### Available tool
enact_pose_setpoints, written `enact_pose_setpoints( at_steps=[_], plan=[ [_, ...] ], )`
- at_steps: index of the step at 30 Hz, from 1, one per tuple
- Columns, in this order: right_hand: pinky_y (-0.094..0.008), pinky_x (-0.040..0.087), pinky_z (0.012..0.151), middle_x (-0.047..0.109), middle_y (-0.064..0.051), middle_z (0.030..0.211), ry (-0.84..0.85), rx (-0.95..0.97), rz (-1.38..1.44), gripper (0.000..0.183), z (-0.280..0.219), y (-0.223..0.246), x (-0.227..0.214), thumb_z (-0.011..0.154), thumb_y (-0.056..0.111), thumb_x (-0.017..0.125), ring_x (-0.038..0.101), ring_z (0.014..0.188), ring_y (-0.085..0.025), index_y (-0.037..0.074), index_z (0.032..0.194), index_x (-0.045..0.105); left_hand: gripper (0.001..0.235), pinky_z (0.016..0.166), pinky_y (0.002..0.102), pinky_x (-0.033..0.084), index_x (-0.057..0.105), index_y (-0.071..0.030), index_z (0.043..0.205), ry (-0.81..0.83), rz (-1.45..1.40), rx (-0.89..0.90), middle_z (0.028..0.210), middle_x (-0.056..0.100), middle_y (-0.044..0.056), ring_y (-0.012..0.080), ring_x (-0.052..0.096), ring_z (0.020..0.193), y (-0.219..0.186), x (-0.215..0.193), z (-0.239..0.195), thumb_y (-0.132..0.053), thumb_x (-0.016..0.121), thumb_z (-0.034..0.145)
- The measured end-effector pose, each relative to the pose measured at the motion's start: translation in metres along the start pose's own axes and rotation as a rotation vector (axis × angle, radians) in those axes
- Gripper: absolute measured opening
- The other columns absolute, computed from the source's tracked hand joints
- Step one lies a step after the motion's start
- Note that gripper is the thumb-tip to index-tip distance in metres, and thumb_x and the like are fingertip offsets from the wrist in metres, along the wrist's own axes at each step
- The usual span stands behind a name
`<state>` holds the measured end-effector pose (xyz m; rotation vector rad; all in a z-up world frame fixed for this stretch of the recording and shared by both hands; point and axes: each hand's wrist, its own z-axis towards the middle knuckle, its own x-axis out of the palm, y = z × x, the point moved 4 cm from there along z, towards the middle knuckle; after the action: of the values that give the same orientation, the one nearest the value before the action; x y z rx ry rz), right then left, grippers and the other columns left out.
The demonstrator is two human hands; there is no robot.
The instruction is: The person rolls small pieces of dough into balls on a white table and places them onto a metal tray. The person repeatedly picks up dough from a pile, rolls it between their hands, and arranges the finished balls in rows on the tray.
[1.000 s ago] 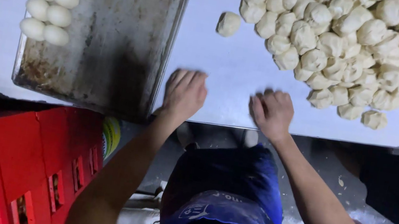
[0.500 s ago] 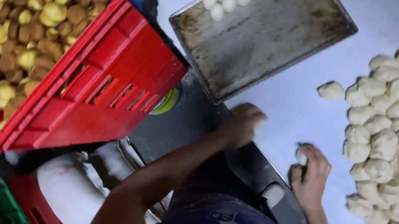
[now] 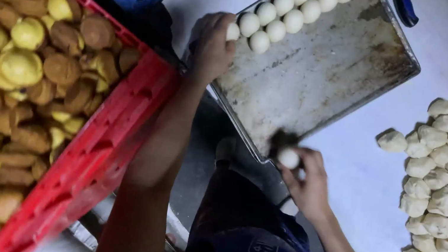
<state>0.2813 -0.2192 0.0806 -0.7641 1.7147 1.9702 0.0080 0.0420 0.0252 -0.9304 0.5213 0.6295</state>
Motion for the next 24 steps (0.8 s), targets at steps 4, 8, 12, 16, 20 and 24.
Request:
enact_pose_setpoints(
  at_steps=[4,8,12,16,20,24],
  plan=[
    [-0.040,0.042,0.110,0.047,-0.016,0.126,0.024,-0.038,-0.010,0.040,0.108,0.025,0.052,0.096,0.017,0.073,0.049,0.127,-0.033,0.006,0.133,0.059,0.060,0.113,0.048,0.040,0.054,-0.007,0.142,0.271,-0.055,-0.205,0.141,0.056,0.014,0.0366,0.045,0.131,-0.003,0.006,0.008,0.002,0.067,0.085],
    [-0.048,0.053,0.094,0.043,-0.014,0.115,-0.102,-0.062,-0.035,0.042,0.193,0.036,0.098,0.097,0.021,0.075,0.055,0.112,-0.040,0.006,0.132,0.059,0.069,0.109,0.050,0.047,0.045,-0.011,0.149,0.366,-0.045,-0.279,0.146,0.050,0.015,0.0389,0.049,0.130,-0.004,0.004,0.004,0.001,0.060,0.084],
    [-0.054,0.062,0.077,0.044,-0.011,0.114,-0.188,0.010,-0.139,0.045,0.230,0.001,0.140,0.097,0.030,0.074,0.067,0.099,-0.044,0.009,0.134,0.058,0.070,0.109,0.048,0.052,0.046,-0.013,0.150,0.398,-0.028,-0.318,0.143,0.050,0.012,0.0351,0.051,0.130,0.003,0.011,0.002,-0.006,0.068,0.084],
    [-0.057,0.061,0.075,0.044,-0.014,0.114,-0.212,0.014,-0.202,0.047,0.234,0.011,0.139,0.097,0.029,0.071,0.066,0.095,-0.049,0.009,0.136,0.057,0.069,0.111,0.047,0.049,0.045,-0.013,0.151,0.307,-0.111,-0.237,0.142,0.051,0.013,0.0353,0.051,0.130,0.002,0.003,-0.001,-0.006,0.064,0.085],
    [-0.056,0.056,0.091,0.053,-0.021,0.120,-0.167,-0.015,-0.031,0.058,0.216,0.024,0.107,0.084,0.014,0.076,0.063,0.109,-0.053,0.003,0.137,0.056,0.055,0.109,0.051,0.043,0.050,0.001,0.146,0.208,0.014,-0.098,0.134,0.058,0.026,0.0428,0.056,0.124,-0.016,0.005,-0.005,-0.015,0.061,0.095],
    [-0.051,0.052,0.098,0.069,-0.020,0.112,-0.356,-0.114,-0.258,0.046,0.151,-0.005,0.024,0.095,0.027,0.073,0.067,0.109,-0.042,0.000,0.131,0.066,0.059,0.112,0.057,0.034,0.047,0.005,0.150,0.215,0.020,-0.120,0.142,0.051,0.029,0.0484,0.049,0.128,-0.024,-0.007,-0.002,-0.016,0.066,0.098]
  ],
)
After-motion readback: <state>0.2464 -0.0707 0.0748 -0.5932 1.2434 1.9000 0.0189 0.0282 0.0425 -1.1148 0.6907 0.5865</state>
